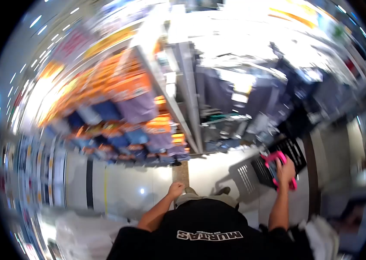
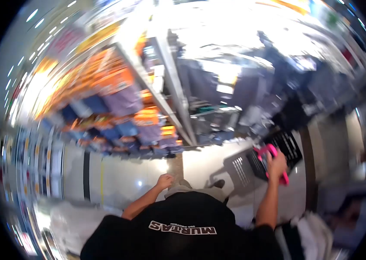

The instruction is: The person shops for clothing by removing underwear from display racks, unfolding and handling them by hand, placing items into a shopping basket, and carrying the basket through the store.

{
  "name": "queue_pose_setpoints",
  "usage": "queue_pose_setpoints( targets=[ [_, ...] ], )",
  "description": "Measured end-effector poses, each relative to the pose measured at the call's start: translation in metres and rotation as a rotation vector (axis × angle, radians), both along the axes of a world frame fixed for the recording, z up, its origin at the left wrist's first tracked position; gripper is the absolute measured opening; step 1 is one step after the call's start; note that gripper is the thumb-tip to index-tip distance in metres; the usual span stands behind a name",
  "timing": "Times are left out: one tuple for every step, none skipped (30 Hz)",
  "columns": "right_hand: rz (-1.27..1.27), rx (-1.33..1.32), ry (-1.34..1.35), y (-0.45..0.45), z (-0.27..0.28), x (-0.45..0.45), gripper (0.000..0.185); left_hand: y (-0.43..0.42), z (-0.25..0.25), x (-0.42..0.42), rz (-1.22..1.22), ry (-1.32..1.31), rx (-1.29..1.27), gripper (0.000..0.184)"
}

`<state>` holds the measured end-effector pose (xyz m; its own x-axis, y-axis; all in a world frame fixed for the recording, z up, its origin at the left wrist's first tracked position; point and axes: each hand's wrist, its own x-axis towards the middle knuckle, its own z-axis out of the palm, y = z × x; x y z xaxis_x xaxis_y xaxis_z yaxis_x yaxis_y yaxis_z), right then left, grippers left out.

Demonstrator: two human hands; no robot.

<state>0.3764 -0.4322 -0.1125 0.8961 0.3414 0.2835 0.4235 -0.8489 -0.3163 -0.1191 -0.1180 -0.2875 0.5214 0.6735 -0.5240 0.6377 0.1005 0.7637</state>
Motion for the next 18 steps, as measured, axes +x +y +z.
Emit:
queue_pose_setpoints(
  targets=[
    [-0.030, 0.053, 0.126, 0.002, 0.009, -0.001, 0.055, -0.007, 0.003, 0.011, 0.021, 0.013, -0.063, 0.018],
    [-0.006, 0.107, 0.105, -0.001, 0.011, -0.006, 0.051, -0.013, 0.015, 0.017, 0.048, 0.035, -0.120, 0.016],
    [-0.027, 0.082, 0.123, -0.006, 0.013, -0.008, 0.049, -0.017, 0.021, 0.021, 0.089, 0.061, -0.168, 0.015],
    [-0.029, 0.063, 0.139, -0.011, 0.015, -0.007, 0.048, -0.021, 0.022, 0.028, 0.052, 0.079, -0.185, 0.016],
    [-0.026, 0.081, 0.193, -0.015, 0.017, -0.008, 0.046, -0.026, 0.020, 0.032, 0.032, 0.091, -0.201, 0.017],
    [-0.011, 0.101, 0.242, -0.020, 0.019, -0.006, 0.045, -0.029, 0.018, 0.037, 0.023, 0.098, -0.216, 0.018],
    [-0.028, 0.155, 0.210, -0.025, 0.017, -0.005, 0.047, -0.031, 0.018, 0.042, 0.003, 0.083, -0.211, 0.017],
    [-0.053, 0.085, 0.271, -0.033, 0.016, -0.001, 0.048, -0.034, 0.016, 0.051, -0.012, 0.062, -0.203, 0.017],
    [-0.072, 0.018, 0.333, -0.036, 0.025, 0.000, 0.049, -0.036, 0.017, 0.061, -0.023, 0.039, -0.192, 0.016],
    [-0.090, -0.047, 0.393, -0.039, 0.030, 0.001, 0.051, -0.034, 0.018, 0.073, -0.034, 0.013, -0.181, 0.016],
    [-0.067, -0.029, 0.375, -0.043, 0.030, 0.001, 0.056, -0.032, 0.018, 0.086, -0.082, -0.005, -0.190, 0.016],
    [-0.055, -0.009, 0.381, -0.046, 0.029, 0.001, 0.056, -0.030, 0.021, 0.101, -0.156, -0.042, -0.142, 0.016],
    [-0.042, 0.009, 0.389, -0.049, 0.029, 0.003, 0.056, -0.030, 0.028, 0.119, -0.227, -0.078, -0.096, 0.016],
    [-0.031, 0.024, 0.396, -0.051, 0.028, 0.003, 0.056, -0.032, 0.037, 0.139, -0.300, -0.115, -0.054, 0.016],
    [-0.019, 0.027, 0.388, -0.053, 0.025, 0.003, 0.057, -0.038, 0.053, 0.161, -0.374, -0.143, 0.038, 0.017],
    [-0.040, -0.050, 0.398, -0.051, 0.026, 0.002, 0.057, -0.046, 0.069, 0.187, -0.446, -0.177, 0.133, 0.019],
    [-0.043, -0.030, 0.332, -0.050, 0.018, 0.002, 0.056, -0.053, 0.079, 0.209, -0.507, -0.188, 0.189, 0.022],
    [-0.043, -0.010, 0.270, -0.047, 0.008, 0.001, 0.055, -0.065, 0.100, 0.231, -0.590, -0.194, 0.231, 0.023]
  ],
)
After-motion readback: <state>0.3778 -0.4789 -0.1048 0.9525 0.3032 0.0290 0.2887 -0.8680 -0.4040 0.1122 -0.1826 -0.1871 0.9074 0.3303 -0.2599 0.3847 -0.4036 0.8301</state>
